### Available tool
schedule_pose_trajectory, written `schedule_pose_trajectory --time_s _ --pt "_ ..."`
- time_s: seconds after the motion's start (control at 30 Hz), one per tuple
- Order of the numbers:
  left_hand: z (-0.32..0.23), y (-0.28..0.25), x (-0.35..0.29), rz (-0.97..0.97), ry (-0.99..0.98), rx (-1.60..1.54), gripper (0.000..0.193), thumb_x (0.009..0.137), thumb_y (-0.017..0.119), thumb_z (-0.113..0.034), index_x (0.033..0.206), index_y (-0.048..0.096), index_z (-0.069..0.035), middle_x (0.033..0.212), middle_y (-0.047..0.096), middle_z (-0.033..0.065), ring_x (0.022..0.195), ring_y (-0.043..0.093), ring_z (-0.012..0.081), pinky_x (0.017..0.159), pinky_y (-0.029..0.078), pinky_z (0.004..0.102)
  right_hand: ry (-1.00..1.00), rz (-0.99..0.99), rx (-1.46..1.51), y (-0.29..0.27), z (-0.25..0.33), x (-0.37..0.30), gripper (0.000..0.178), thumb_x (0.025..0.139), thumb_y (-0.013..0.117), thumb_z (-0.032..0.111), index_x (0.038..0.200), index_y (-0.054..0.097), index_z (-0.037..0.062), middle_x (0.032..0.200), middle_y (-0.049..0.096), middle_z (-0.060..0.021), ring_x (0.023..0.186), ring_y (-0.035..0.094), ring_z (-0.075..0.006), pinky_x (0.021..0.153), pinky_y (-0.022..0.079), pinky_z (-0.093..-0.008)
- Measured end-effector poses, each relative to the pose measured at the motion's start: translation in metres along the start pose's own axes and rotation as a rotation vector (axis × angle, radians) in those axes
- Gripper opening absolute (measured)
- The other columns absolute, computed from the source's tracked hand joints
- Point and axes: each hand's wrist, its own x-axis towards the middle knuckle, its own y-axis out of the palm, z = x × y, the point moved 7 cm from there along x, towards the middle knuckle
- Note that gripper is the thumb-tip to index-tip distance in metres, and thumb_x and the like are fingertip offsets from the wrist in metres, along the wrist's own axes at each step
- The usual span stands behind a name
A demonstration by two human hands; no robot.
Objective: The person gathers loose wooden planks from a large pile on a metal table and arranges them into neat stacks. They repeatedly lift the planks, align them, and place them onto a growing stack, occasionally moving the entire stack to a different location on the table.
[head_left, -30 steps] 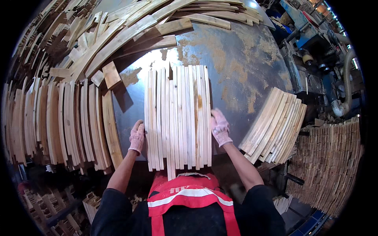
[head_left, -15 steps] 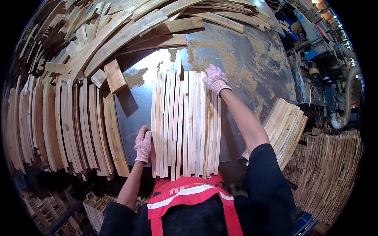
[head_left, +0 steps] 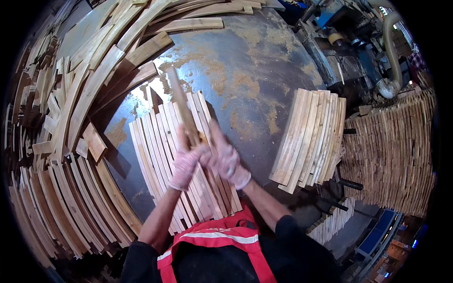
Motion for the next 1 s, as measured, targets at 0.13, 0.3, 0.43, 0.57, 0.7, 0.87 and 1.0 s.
schedule_pose_trajectory --time_s 0.13,0.3,0.43,0.57,0.7,0.87,1.0 --pt "-0.007 0.000 0.045 -0.012 0.022 0.199 0.074 0.098 0.064 -0.047 0.153 0.032 -0.011 0.122 0.058 0.0138 0.103 0.059 0.0203 0.089 0.053 0.0369 0.329 1.300 1.252 -0.010 0.012 -0.062 0.111 0.075 0.084 0.038 0.161 0.021 0.0083 0.127 0.063 -0.0300 0.109 0.068 -0.0445 0.093 0.057 -0.0487" --pt "0.011 -0.012 0.120 0.017 0.261 1.091 0.071 0.100 0.055 -0.048 0.155 0.036 -0.007 0.151 0.048 0.0194 0.140 0.044 0.0357 0.117 0.034 0.0468 0.525 1.139 1.129 0.067 -0.080 -0.059 0.070 0.077 0.071 0.023 0.138 0.052 -0.0066 0.125 0.063 -0.0270 0.115 0.065 -0.0398 0.094 0.057 -0.0443" --pt "0.028 -0.011 0.180 0.059 0.240 1.704 0.089 0.091 0.062 -0.052 0.158 0.030 -0.003 0.163 0.033 0.0220 0.154 0.022 0.0409 0.126 0.018 0.0524 0.282 1.039 0.422 0.141 -0.173 -0.157 0.089 0.088 0.067 0.043 0.160 0.032 0.0054 0.166 0.027 -0.0226 0.156 0.019 -0.0348 0.130 0.009 -0.0488" --pt "0.021 -0.011 0.195 0.217 -0.016 1.638 0.087 0.086 0.068 -0.052 0.157 0.037 -0.012 0.153 0.043 0.0231 0.144 0.039 0.0426 0.121 0.026 0.0526 0.467 1.154 0.240 0.138 -0.257 -0.201 0.097 0.088 0.068 0.037 0.164 0.017 0.0072 0.173 0.005 -0.0166 0.159 0.004 -0.0381 0.130 0.002 -0.0475" --pt "0.027 -0.024 0.200 0.273 0.029 1.647 0.079 0.087 0.069 -0.050 0.155 0.042 -0.021 0.147 0.049 0.0222 0.138 0.045 0.0414 0.118 0.030 0.0528 0.603 1.237 -0.001 0.129 -0.269 -0.191 0.099 0.086 0.070 0.027 0.164 0.014 0.0052 0.172 0.007 -0.0179 0.158 0.008 -0.0378 0.130 0.006 -0.0469" --pt "0.024 -0.036 0.192 0.250 0.106 1.578 0.076 0.088 0.068 -0.047 0.155 0.043 -0.022 0.153 0.045 0.0213 0.145 0.039 0.0419 0.122 0.027 0.0519 0.599 0.877 0.444 0.124 -0.219 -0.111 0.092 0.091 0.068 0.039 0.162 0.022 0.0023 0.167 0.026 -0.0206 0.153 0.030 -0.0341 0.126 0.024 -0.0410" --pt "0.019 -0.037 0.183 0.190 0.199 1.536 0.071 0.088 0.070 -0.044 0.151 0.047 -0.019 0.156 0.042 0.0221 0.148 0.035 0.0393 0.122 0.026 0.0515 0.162 1.057 0.824 0.129 -0.060 -0.104 0.105 0.085 0.071 0.059 0.161 0.025 0.0028 0.161 0.038 -0.0213 0.149 0.036 -0.0351 0.122 0.030 -0.0404"
